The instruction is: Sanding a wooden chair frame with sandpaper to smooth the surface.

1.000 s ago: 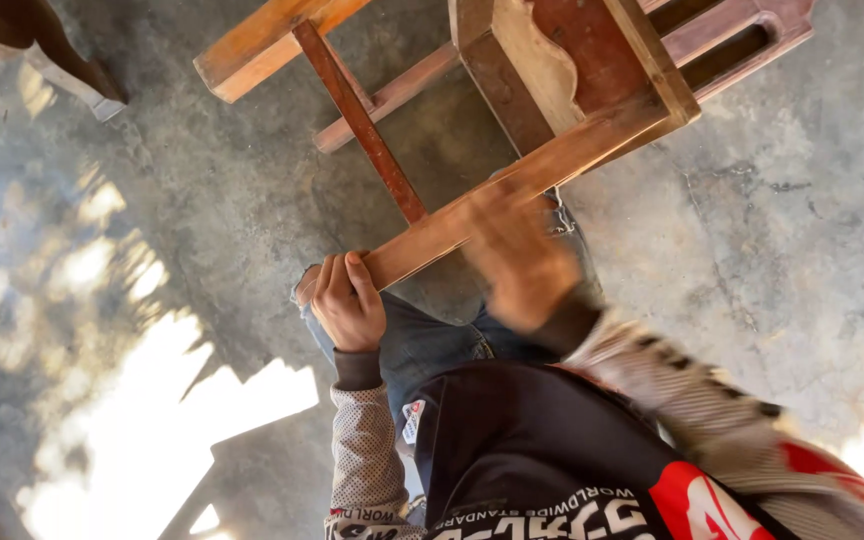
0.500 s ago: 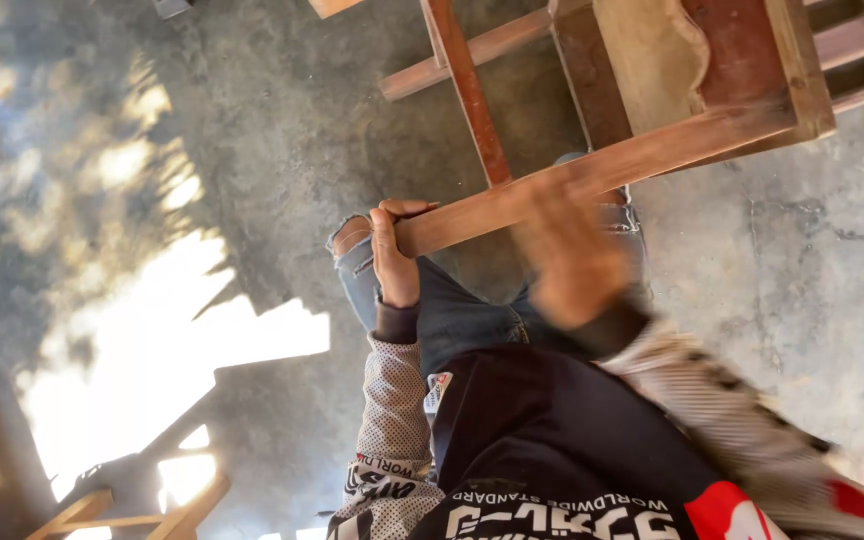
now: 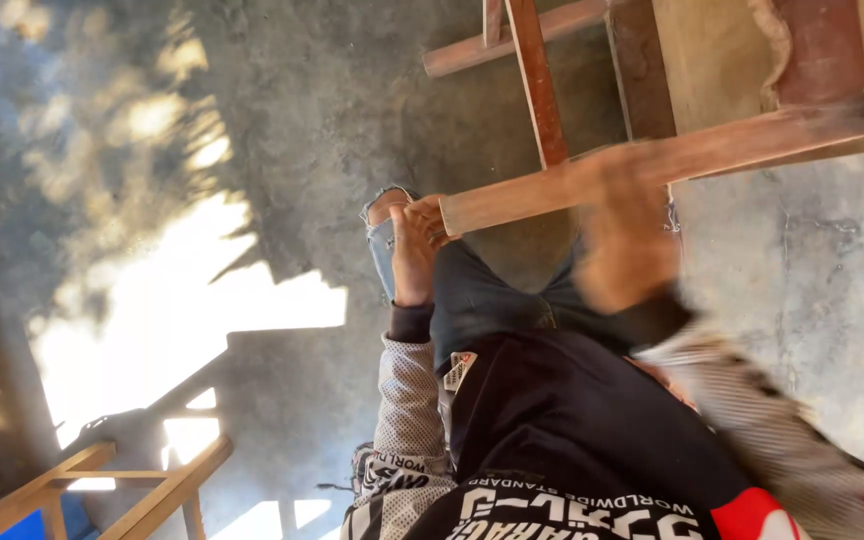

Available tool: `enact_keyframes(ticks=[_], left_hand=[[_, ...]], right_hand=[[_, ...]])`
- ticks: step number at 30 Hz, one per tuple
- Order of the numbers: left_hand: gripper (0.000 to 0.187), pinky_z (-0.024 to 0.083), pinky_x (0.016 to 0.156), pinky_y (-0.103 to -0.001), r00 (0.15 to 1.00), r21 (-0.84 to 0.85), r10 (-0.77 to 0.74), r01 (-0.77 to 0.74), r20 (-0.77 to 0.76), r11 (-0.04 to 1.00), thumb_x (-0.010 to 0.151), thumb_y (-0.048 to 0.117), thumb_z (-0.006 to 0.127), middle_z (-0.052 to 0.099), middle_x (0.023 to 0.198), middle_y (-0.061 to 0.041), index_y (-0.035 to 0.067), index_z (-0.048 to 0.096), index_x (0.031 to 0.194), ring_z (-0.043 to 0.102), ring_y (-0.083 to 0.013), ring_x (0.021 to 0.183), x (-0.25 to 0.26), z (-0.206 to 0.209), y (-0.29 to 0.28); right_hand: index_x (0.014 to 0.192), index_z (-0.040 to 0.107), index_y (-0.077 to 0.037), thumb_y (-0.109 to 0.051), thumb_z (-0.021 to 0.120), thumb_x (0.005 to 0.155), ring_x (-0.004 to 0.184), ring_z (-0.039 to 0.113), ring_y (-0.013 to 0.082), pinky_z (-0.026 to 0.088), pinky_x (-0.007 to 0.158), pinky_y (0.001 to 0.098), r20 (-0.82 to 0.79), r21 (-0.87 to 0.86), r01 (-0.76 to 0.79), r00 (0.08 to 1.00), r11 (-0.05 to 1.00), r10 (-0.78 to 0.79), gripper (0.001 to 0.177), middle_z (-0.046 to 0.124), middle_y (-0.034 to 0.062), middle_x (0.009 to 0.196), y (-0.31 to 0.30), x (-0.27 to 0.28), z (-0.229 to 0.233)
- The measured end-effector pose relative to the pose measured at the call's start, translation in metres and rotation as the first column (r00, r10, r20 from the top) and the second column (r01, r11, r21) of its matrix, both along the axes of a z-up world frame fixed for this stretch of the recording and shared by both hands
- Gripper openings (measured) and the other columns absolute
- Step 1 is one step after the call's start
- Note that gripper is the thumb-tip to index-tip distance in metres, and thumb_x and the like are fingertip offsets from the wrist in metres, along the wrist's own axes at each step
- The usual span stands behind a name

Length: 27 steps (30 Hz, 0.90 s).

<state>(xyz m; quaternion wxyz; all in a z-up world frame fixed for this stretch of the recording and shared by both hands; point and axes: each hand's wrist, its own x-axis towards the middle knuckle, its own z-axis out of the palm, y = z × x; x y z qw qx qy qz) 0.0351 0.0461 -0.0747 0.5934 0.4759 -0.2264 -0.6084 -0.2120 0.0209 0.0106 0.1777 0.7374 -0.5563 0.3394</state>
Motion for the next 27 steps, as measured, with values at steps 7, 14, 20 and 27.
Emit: enact_keyframes(ticks=[7, 14, 20, 27], left_hand=[[0.078, 0.063, 0.091, -0.042, 0.975, -0.078, 0.013, 0.005, 0.222, 0.997, 0.116, 0.064, 0.031, 0.076, 0.125, -0.020, -0.002, 0.066, 0.141, 0.077, -0.0326, 0.110, 0.011, 0.048, 0.005], [0.036, 0.042, 0.126, -0.053, 0.104, -0.432, 0.420, 0.278, 0.902, 0.858, 0.108, 0.019, 0.067, 0.068, 0.149, -0.010, 0.007, 0.070, 0.142, 0.055, -0.0344, 0.145, -0.048, 0.115, 0.009], [0.043, 0.042, 0.125, -0.050, -0.116, -0.451, 0.532, 0.401, 0.839, 0.798, 0.111, 0.020, 0.052, 0.064, 0.156, -0.018, 0.003, 0.069, 0.147, 0.063, -0.0374, 0.144, -0.071, 0.102, 0.005], [0.034, 0.058, 0.104, -0.046, -0.161, -0.435, 0.539, 0.425, 0.827, 0.794, 0.113, 0.028, 0.060, 0.076, 0.107, -0.012, 0.001, 0.077, 0.122, 0.077, -0.0322, 0.102, -0.062, 0.107, -0.032]], right_hand=[[0.160, 0.059, -0.010, -0.013, 0.058, 0.086, 0.160, 0.043, 0.0318, 0.025, 0.137, 0.0495, -0.053, 0.263, -0.513, 0.838, 0.817, 0.543, 0.074, 0.053, 0.0109, 0.169, 0.005, 0.035, 0.023], [0.166, 0.060, 0.000, 0.012, 0.074, 0.073, 0.160, 0.042, 0.0359, 0.028, 0.134, 0.0509, -0.180, 0.225, -0.038, 0.980, 0.974, 0.080, 0.095, 0.053, 0.0192, 0.171, -0.025, -0.144, 0.020], [0.147, 0.073, -0.016, -0.008, 0.067, 0.087, 0.152, 0.055, 0.0260, 0.038, 0.130, 0.0439, 0.062, 0.118, -0.252, 0.967, 0.961, 0.246, 0.061, 0.065, 0.0055, 0.159, 0.002, 0.000, 0.030], [0.156, 0.075, -0.013, -0.004, 0.073, 0.081, 0.154, 0.055, 0.0278, 0.034, 0.131, 0.0438, -0.238, 0.006, -0.009, 0.971, 1.000, 0.010, 0.076, 0.066, 0.0079, 0.164, -0.055, -0.187, 0.001]])
